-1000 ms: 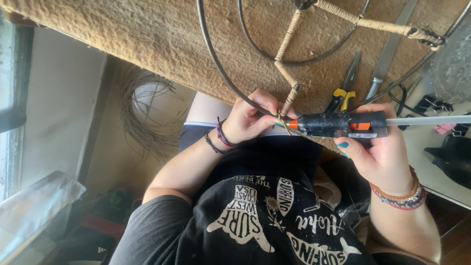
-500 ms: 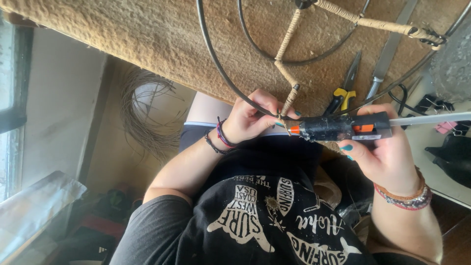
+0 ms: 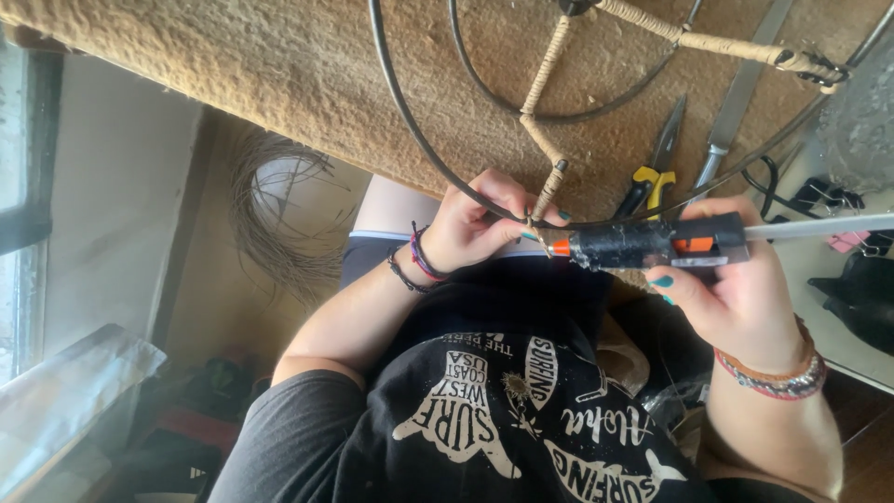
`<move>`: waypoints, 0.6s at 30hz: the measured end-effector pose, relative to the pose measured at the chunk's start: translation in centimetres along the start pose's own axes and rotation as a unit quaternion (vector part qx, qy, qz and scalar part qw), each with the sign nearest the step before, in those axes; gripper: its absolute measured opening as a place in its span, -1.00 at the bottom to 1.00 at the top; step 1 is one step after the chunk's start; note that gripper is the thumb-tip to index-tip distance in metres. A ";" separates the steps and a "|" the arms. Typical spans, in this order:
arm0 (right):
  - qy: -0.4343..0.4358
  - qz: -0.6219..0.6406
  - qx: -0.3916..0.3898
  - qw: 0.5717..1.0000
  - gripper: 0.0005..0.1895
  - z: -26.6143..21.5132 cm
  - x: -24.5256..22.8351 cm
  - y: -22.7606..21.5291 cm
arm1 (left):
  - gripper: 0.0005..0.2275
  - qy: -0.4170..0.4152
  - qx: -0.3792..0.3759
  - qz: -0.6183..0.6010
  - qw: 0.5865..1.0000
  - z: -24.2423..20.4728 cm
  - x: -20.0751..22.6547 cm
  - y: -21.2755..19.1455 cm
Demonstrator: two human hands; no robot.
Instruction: Wrapping a metal lampshade frame with twine, securing it with hot glue, and trimming with scissors.
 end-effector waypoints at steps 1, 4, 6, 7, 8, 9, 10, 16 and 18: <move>0.001 0.000 0.002 1.000 -0.46 0.2 0.0 0.1 | -0.82 -0.001 -0.002 -0.001 1.000 0.1 0.1 0.0; -0.036 -0.015 -0.001 0.999 -0.50 0.4 -0.1 0.5 | -0.83 0.007 0.009 0.067 0.998 0.1 0.3 -0.1; -0.028 -0.008 -0.001 1.000 -0.47 0.1 0.3 0.5 | -0.82 0.005 0.009 0.015 1.000 0.1 0.2 0.0; -0.028 -0.007 -0.001 1.000 -0.47 0.0 0.2 0.3 | -0.82 0.005 0.010 0.016 1.000 0.0 0.2 0.0; -0.022 -0.016 -0.005 1.000 -0.46 -0.1 0.1 0.2 | -0.83 0.000 0.005 0.005 1.000 0.0 0.2 0.0; -0.015 -0.024 -0.008 1.000 -0.46 -0.2 0.0 0.0 | -0.83 -0.005 0.000 -0.005 1.000 0.0 0.2 0.1; -0.015 -0.025 -0.008 1.000 -0.46 -0.2 0.2 -0.1 | -0.83 -0.005 0.000 -0.005 1.000 0.1 0.2 0.1; -0.013 -0.006 0.007 1.000 -0.44 -0.1 0.0 0.0 | -0.83 -0.004 -0.003 -0.001 1.000 0.1 0.2 0.0; -0.017 -0.022 -0.001 1.000 -0.46 -0.2 0.0 0.0 | -0.82 -0.005 0.000 -0.003 1.000 -0.1 -0.1 0.0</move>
Point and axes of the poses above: each hand's wrist, its own z-axis towards the middle knuckle, its own y-axis out of the palm, x = y × z, the point moved 4 cm from there along z, towards the middle knuckle, and after that the axes turned 9 degrees about x, right-handed, at the moved point
